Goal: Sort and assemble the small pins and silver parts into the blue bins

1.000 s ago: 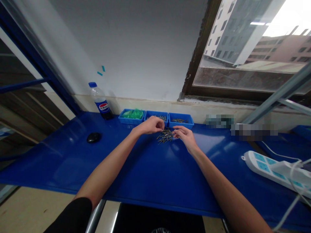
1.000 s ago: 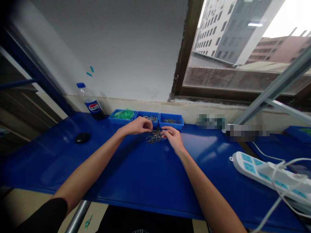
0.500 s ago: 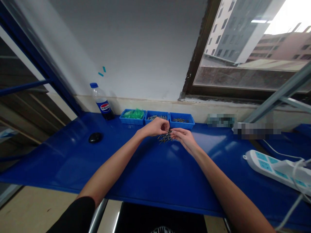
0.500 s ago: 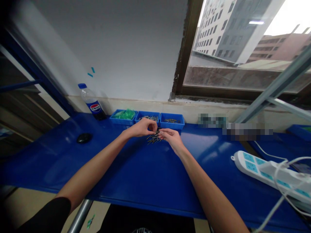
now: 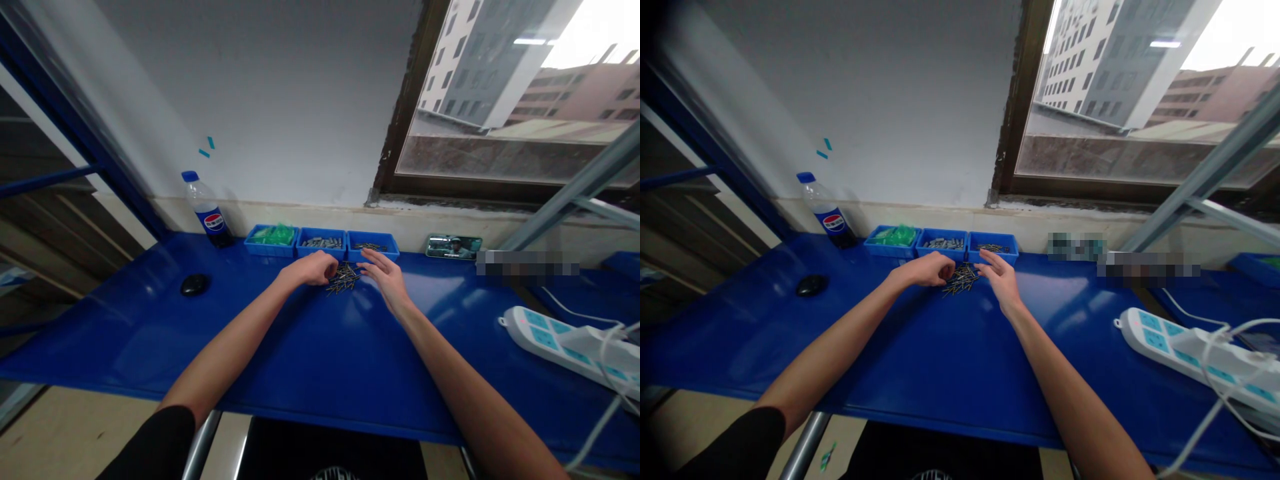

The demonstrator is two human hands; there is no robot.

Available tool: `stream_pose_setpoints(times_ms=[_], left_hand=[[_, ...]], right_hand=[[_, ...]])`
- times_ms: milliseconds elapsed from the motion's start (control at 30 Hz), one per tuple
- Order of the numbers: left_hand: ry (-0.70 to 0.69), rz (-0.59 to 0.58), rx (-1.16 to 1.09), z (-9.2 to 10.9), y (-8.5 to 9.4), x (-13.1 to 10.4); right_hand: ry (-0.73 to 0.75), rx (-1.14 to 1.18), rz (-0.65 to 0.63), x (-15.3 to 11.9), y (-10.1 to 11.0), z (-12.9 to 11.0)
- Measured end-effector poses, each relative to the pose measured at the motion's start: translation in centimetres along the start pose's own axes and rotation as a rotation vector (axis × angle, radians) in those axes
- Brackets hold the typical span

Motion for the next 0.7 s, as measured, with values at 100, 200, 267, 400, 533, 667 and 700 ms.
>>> stream_pose_setpoints(times_ms=[100, 200, 267, 400, 533, 667, 700], left_hand=[[0.027, 0.007, 0.011, 0.0, 0.2, -0.1], [0.044, -0.009, 0.006, -0.1, 0.4, -0.2], [0.034, -0.023, -0.019, -0.2, 0.6, -0.3], [-0.020, 0.015, -0.127, 0.0, 1.7, -0.3], [-0.062, 0.049, -0.333, 0.8, 2.7, -0.5], [-0.133, 0.102, -0.537, 1.9, 3.4, -0.4], [-0.143, 0.126, -0.577, 2.1, 3.6, -0.3]], right_hand=[[-0.019, -0.003, -0.006, 0.0, 0.0, 0.3], [-0.038, -0.001, -0.013, -0.1, -0.1, 0.4], [-0.049, -0.002, -0.018, -0.2, -0.2, 0.5], [-0.056, -0.011, -0.028, -0.3, -0.3, 0.5], [-0.055, -0.014, -0.049, -0.3, -0.5, 0.5], [-0.073, -0.031, -0.089, -0.5, -0.9, 0.7], [-0.082, -0.036, -0.103, -0.6, -1.1, 0.8]])
Point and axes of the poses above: each hand's wrist, its own x-axis towards the middle knuckle, its own y-axis out of the back of the hand, z = x × y, the point moved 10 cm from there along x, towards the middle knuckle, and after that the axes turned 6 degrees about z, right-handed, at the moved point
